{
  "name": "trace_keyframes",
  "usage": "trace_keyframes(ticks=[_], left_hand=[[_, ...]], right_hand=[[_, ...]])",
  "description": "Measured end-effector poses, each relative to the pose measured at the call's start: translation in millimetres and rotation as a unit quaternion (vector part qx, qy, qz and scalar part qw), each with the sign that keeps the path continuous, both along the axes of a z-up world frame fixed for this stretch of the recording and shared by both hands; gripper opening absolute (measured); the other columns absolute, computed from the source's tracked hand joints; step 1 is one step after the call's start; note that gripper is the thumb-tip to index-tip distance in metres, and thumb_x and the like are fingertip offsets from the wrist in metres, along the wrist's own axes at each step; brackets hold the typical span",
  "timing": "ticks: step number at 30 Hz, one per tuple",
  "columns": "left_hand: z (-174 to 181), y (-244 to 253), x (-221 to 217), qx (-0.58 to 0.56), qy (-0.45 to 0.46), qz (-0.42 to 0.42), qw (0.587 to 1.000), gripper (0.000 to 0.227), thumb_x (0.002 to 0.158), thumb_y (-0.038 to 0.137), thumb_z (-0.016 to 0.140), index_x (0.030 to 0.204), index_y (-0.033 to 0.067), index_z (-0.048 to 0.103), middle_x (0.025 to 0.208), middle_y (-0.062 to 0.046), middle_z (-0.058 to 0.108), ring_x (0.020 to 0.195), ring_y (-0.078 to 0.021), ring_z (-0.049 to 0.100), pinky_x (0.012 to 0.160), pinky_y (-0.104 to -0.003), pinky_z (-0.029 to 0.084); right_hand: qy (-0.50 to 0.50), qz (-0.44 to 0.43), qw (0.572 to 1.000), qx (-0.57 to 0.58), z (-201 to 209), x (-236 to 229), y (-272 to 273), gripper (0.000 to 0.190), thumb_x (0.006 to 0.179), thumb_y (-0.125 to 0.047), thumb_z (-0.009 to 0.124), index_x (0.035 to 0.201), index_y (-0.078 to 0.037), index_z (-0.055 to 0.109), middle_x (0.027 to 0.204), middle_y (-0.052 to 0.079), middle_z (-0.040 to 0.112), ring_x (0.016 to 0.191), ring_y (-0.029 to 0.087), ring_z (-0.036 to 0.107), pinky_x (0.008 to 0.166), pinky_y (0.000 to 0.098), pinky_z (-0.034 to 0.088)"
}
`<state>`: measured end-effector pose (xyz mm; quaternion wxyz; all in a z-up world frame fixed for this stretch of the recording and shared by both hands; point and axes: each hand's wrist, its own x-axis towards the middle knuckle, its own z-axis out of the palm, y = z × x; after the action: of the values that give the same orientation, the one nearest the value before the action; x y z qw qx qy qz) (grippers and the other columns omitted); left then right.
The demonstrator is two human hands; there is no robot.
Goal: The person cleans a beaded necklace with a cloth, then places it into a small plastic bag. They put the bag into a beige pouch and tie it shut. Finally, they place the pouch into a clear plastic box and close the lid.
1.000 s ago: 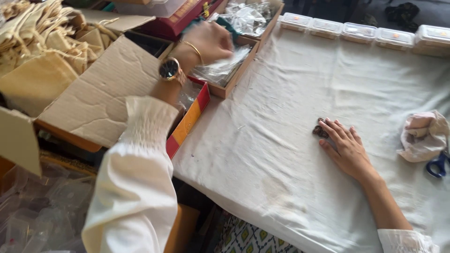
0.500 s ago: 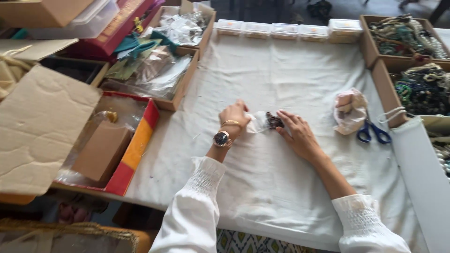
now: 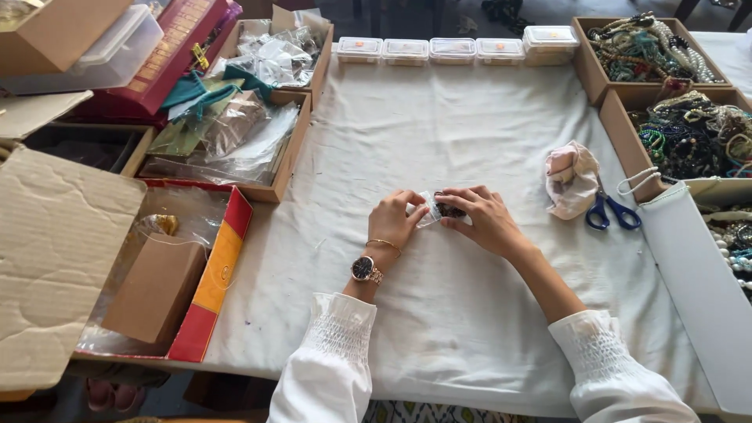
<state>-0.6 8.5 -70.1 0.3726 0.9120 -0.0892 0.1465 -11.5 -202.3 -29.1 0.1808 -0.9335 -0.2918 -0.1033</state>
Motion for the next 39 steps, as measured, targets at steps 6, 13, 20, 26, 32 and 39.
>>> trace_keyframes(ticks=[6,13,20,26,32,39], left_hand=[[11.7,2.2,-4.0,0.055,-0.004,0.005,0.998,0.012,0.088,0.033,0.075,0.093,0.0217,0.077,0.101,0.003,0.073,0.081,-0.0206,0.073,0.069,-0.038,0.058],[15.1,-5.6,-11.8,0.100,-0.056,-0.005,0.993,0.014,0.090,0.032,0.073,0.098,0.0213,0.075,0.101,0.003,0.072,0.082,-0.0205,0.073,0.067,-0.037,0.058],[16.0,-10.5,-14.5,0.085,-0.031,-0.048,0.995,0.013,0.091,0.031,0.073,0.099,0.0219,0.076,0.100,0.004,0.072,0.078,-0.0180,0.073,0.069,-0.035,0.059],[10.3,-14.4,-14.9,0.064,-0.004,-0.054,0.996,0.012,0.089,0.034,0.074,0.095,0.0246,0.079,0.100,0.004,0.072,0.083,-0.0152,0.073,0.072,-0.033,0.059],[7.0,-18.7,-14.7,0.072,-0.004,-0.052,0.996,0.018,0.090,0.037,0.073,0.101,0.0233,0.079,0.102,0.001,0.070,0.088,-0.0185,0.071,0.072,-0.035,0.059],[12.0,-17.2,-16.8,0.084,-0.055,-0.026,0.995,0.011,0.093,0.032,0.072,0.097,0.0238,0.078,0.099,0.003,0.071,0.087,-0.0180,0.072,0.069,-0.035,0.059]], right_hand=[[0.018,0.023,0.996,0.085,-0.3,2.3,-3.7,0.035,0.090,-0.034,0.074,0.121,-0.018,0.074,0.128,0.000,0.070,0.117,0.025,0.058,0.101,0.0402,0.049],[0.006,0.019,0.995,0.095,-0.2,1.4,-4.3,0.034,0.086,-0.031,0.078,0.118,-0.018,0.076,0.115,-0.001,0.073,0.109,0.023,0.063,0.093,0.0382,0.056],[0.000,0.025,0.993,0.114,-1.0,2.9,-9.3,0.032,0.082,-0.028,0.082,0.114,-0.020,0.078,0.108,0.000,0.074,0.103,0.022,0.066,0.090,0.0374,0.057],[0.040,0.015,0.982,0.185,-9.0,5.9,-21.7,0.033,0.082,-0.024,0.082,0.114,-0.021,0.077,0.109,0.001,0.073,0.098,0.019,0.069,0.088,0.0349,0.060],[0.039,0.017,0.987,0.155,4.5,-0.7,-15.2,0.035,0.079,-0.026,0.083,0.113,-0.018,0.079,0.113,0.007,0.072,0.095,0.022,0.070,0.086,0.0380,0.058],[-0.019,0.039,0.995,0.093,-7.6,0.5,-22.1,0.027,0.090,-0.025,0.073,0.116,-0.019,0.077,0.120,0.002,0.076,0.108,0.025,0.068,0.090,0.0383,0.057]])
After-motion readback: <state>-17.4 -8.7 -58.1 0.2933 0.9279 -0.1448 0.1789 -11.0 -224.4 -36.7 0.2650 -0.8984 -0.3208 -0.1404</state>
